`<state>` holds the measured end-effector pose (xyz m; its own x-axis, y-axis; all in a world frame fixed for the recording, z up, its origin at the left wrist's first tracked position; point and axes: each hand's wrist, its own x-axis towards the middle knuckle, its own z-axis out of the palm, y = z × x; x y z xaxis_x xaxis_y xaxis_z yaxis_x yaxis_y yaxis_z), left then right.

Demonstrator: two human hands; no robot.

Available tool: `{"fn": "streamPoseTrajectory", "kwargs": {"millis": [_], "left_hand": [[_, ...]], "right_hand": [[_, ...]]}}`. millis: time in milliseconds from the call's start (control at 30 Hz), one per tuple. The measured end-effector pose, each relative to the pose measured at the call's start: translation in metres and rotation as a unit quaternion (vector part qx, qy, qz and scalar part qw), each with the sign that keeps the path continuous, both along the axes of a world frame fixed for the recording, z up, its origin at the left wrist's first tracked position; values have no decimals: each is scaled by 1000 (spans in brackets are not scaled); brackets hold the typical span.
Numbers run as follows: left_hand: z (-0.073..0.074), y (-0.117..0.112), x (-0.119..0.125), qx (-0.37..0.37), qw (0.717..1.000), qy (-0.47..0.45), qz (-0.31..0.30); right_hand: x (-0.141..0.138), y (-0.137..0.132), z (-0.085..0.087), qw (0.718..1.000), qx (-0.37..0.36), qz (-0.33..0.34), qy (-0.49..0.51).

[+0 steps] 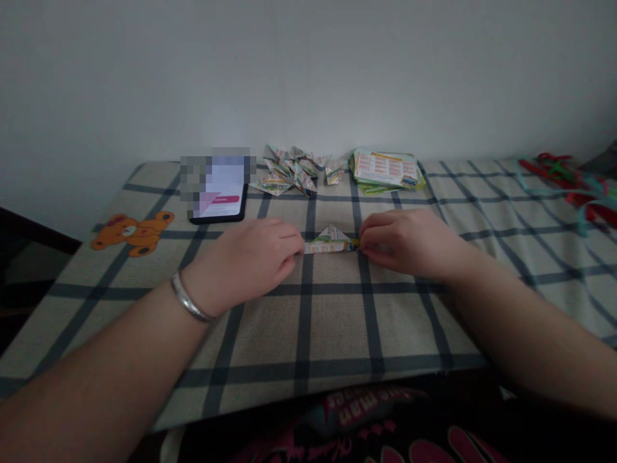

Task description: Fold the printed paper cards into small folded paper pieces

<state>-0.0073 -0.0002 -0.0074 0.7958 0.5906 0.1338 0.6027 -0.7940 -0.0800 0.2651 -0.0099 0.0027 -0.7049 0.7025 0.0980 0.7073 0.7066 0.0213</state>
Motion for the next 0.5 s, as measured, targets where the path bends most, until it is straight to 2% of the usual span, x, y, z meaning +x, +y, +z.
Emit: {"fn": "streamPoseTrajectory", "kwargs": {"millis": [133, 233, 500], "left_hand": [[-6, -4, 8, 55, 998, -25, -7], [-12, -6, 11, 58, 997, -32, -34], [-16, -3, 14, 64, 996, -25, -56]], "right_hand": [[-8, 4, -11, 998, 17, 54, 24], [-14, 5, -18, 996, 33, 83, 29], [-21, 1, -18, 996, 63, 63, -7]]}}
